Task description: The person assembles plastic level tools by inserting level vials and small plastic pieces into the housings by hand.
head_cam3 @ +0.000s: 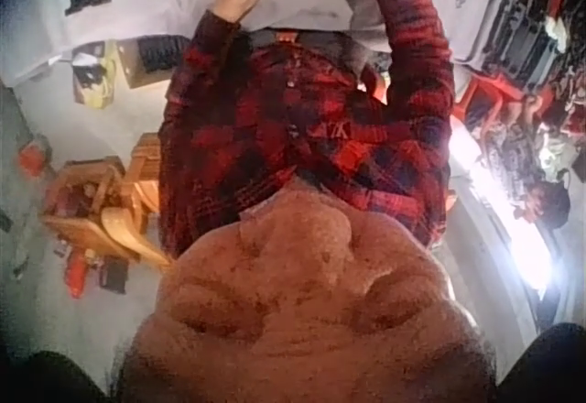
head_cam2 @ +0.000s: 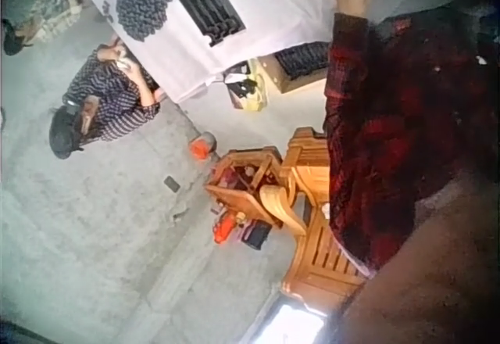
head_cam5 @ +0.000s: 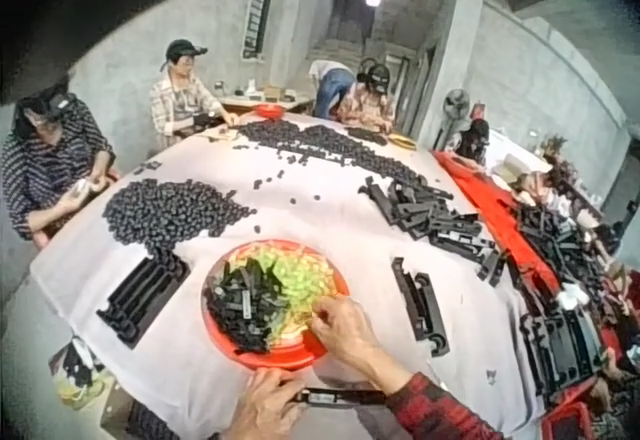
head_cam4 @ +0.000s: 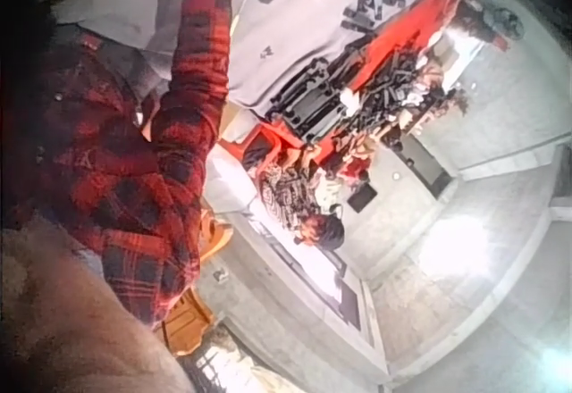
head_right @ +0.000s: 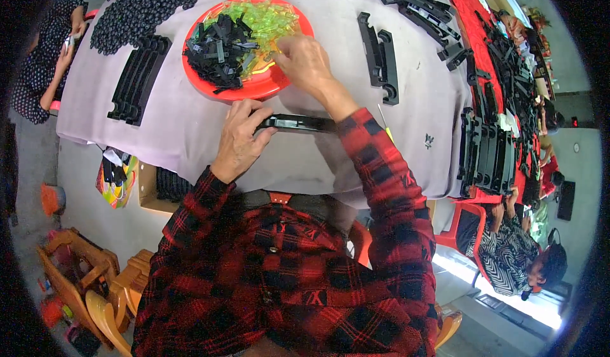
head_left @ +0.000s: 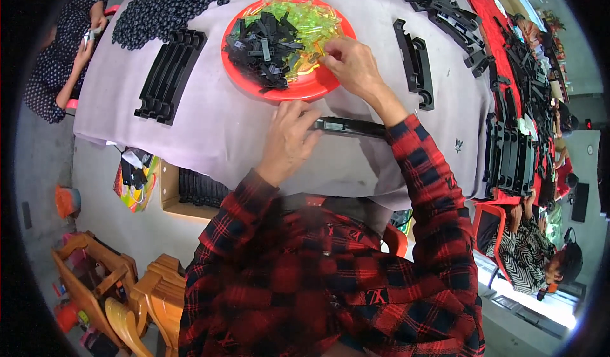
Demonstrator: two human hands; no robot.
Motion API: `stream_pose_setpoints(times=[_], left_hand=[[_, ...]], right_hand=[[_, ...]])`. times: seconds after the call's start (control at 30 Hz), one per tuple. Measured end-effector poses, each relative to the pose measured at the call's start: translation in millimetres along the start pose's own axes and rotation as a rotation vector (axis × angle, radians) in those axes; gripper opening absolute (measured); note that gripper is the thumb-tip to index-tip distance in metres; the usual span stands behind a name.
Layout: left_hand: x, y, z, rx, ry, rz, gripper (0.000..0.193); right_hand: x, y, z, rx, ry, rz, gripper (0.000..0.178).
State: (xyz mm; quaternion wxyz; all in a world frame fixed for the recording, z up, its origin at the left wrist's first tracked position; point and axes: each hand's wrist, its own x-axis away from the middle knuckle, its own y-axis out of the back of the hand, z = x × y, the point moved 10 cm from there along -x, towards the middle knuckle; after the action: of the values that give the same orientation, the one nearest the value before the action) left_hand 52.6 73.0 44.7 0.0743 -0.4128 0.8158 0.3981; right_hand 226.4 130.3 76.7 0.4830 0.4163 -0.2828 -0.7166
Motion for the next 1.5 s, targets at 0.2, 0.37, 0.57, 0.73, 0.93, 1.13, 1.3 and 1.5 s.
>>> stream_pose_setpoints(times=[0.2,0.37,0.57,0.73,0.93,1.13,1.3,1.5], left_hand=[[0,3,-1,-0.006,-0.009,-0.008,0.034],[-2,0,-2,-0.024,-0.009,0.024,0.035],[-2,-2,-4,-0.057,-0.036,0.04,0.035],[0,-2,-4,-0.043,-0.055,0.068,0.035],[-2,-8,-8,0.024,-0.105,0.158,0.037],[-2,-8,-7,0.028,-0.101,0.176,0.035],[-2,-10,-9,-0.008,-0.109,0.175,0.038],[-13,4,-44,0.007,-0.184,0.082,0.048]], right_hand=[[-20,-24,-7,0.31,-0.109,0.06,0.025],[-25,-25,-20,0.326,-0.245,0.128,0.023],[-23,-17,-19,0.345,-0.137,0.107,0.027],[1,11,-13,-0.194,-0.122,0.224,0.023],[84,47,-13,-0.545,-0.235,0.295,0.006],[136,66,-13,-0.53,-0.326,0.238,0.007],[157,70,-10,-0.394,-0.286,0.096,0.008],[175,73,9,-0.161,-0.189,0.002,0.014]])
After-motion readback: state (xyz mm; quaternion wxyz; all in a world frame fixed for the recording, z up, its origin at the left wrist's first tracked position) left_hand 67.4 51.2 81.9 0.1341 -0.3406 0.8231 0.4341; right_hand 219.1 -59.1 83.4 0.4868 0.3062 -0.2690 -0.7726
